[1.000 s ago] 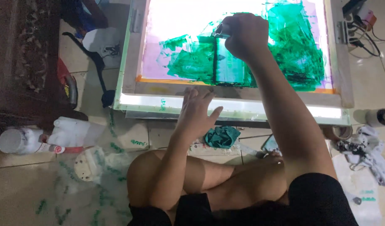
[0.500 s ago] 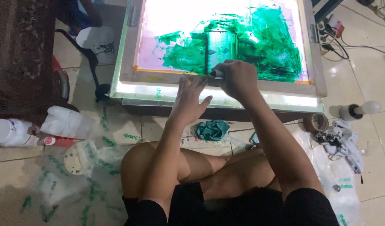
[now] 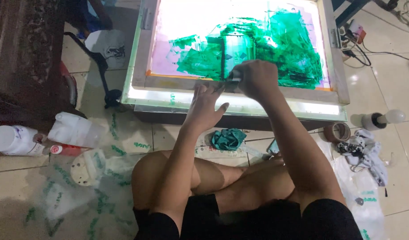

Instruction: Manually screen printing a green design onto clear plastic bags using a squeegee and a hinged screen frame over a light box.

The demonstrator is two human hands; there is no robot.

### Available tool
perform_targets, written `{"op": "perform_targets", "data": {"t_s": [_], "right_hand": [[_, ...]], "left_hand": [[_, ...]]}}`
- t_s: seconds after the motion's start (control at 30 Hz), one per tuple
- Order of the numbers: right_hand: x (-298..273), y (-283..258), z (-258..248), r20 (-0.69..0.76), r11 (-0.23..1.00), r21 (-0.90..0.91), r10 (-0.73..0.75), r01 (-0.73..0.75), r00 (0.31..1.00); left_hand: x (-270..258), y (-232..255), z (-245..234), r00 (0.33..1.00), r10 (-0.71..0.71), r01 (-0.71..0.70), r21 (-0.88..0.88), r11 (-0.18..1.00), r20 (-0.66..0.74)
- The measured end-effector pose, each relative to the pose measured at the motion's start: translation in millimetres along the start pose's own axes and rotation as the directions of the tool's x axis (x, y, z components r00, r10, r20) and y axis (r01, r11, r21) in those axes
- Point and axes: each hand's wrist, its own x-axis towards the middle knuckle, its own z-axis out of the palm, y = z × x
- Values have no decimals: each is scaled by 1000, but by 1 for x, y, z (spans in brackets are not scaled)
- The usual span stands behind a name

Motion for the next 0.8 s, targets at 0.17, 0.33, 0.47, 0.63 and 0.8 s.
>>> {"op": "perform_targets", "data": {"t_s": [0.17, 0.33, 0.47, 0.63, 0.8], "right_hand": [[-3, -4, 16, -20, 1000, -6, 17, -17, 1000], [18, 3, 0, -23, 1000, -22, 19, -19, 1000], [4, -5, -12, 47, 999, -34, 42, -41, 998], [25, 7, 19, -1, 996, -90, 25, -25, 1000], [26, 21, 23, -5, 993, -117, -35, 34, 999]], "left_hand": [[-1, -5, 9, 999, 34, -34, 5, 999, 16], [0, -11, 14, 1000, 13, -13, -9, 1000, 15], [3, -9, 13, 999, 1, -1, -5, 1000, 32], [18, -37, 48, 992, 116, -115, 31, 993, -52], [11, -45, 55, 983, 161, -158, 46, 986, -85]]}}
